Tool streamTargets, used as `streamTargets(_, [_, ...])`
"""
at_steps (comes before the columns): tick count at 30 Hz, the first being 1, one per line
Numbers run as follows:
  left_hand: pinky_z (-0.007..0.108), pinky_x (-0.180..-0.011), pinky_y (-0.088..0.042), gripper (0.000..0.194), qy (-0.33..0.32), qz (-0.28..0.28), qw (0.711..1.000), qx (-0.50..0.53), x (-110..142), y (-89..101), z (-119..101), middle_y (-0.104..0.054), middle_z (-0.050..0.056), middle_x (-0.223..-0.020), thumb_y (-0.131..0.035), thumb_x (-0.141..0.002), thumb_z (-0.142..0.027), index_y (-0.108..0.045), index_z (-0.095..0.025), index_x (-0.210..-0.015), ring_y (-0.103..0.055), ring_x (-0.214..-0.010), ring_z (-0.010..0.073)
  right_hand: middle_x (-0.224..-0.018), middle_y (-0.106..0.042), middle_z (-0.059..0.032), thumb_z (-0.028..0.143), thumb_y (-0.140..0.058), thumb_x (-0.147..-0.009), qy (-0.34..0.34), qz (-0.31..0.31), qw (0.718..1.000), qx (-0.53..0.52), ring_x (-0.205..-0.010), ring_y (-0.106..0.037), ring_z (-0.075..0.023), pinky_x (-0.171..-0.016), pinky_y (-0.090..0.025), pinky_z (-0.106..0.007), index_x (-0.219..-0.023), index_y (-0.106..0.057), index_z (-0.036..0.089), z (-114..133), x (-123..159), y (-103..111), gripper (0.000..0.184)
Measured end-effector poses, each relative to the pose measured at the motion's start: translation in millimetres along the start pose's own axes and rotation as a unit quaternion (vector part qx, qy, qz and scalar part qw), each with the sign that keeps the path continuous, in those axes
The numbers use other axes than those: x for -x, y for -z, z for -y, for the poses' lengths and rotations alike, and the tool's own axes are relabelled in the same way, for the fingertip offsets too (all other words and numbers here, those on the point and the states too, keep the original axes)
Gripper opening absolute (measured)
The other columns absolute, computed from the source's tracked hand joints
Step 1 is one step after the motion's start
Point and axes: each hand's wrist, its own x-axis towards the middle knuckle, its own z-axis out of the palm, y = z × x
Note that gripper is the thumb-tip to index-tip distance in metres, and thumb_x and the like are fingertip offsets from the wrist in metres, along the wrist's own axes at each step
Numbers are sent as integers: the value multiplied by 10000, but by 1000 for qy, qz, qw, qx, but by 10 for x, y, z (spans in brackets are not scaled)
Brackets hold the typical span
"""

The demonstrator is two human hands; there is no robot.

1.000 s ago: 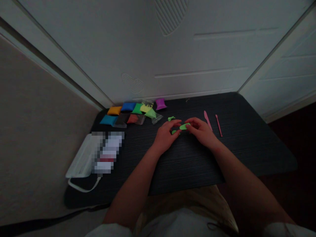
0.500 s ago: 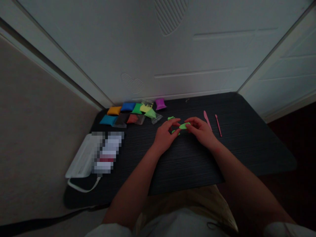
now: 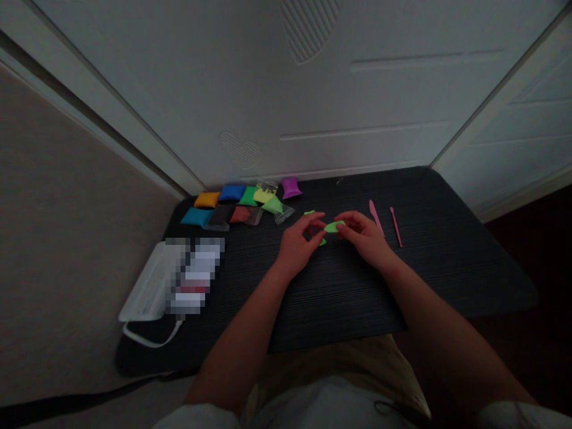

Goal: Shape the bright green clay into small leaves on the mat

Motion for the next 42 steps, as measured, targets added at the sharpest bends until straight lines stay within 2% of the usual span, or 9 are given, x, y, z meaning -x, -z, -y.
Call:
streamTargets(16, [270, -668, -472, 382, 21, -7, 999, 44, 8, -25, 11, -609, 22, -904, -573, -713, -206, -495, -239, -1086, -576, -756, 122, -766, -551, 13, 297, -540, -751, 9, -5, 1000, 5, -707, -545, -122, -684, -438, -292, -928, -516, 239, 4, 5, -13, 188])
streamTargets(24, [282, -695, -496, 380, 66, 21, 983, 168, -10, -46, 34, -610, 22, -861, -589, -704, -239, -493, -215, -1071, -591, -783, 125, -787, -548, 5, 307, -535, -759, 26, -16, 999, 44, -718, -540, -130, -678, -438, -297, -938, -512, 242, 13, 21, -23, 192])
streamTargets(29, [273, -691, -499, 348, 100, -2, 972, 210, -17, -82, 34, -610, 15, -840, -587, -696, -204, -504, -209, -1034, -595, -771, 117, -860, -570, -6, 306, -553, -746, 38, -17, 998, 43, -774, -551, -138, -702, -443, -297, -954, -504, 247, 3, 33, -66, 222])
streamTargets(33, [279, -725, -493, 314, 88, -29, 974, 205, 4, -119, 12, -612, 17, -853, -580, -702, -200, -508, -203, -1008, -597, -786, 117, -882, -592, -18, 314, -551, -749, 47, -16, 994, 98, -777, -559, -149, -687, -445, -293, -955, -530, 236, 4, 48, -97, 222])
streamTargets(38, [286, -744, -492, 251, 54, -49, 987, 141, 33, -136, -12, -616, 28, -865, -582, -708, -205, -543, -189, -955, -594, -775, 120, -843, -611, -26, 301, -528, -772, 106, -50, 966, 230, -730, -547, -155, -665, -428, -294, -886, -588, 220, 55, 66, -99, 152])
streamTargets(42, [298, -742, -495, 254, 41, -60, 994, 86, 51, -130, -27, -621, 24, -868, -570, -723, -215, -542, -202, -975, -596, -781, 127, -840, -605, -26, 261, -499, -790, 127, -52, 956, 259, -724, -539, -154, -651, -421, -284, -894, -577, 224, 82, 71, -111, 135])
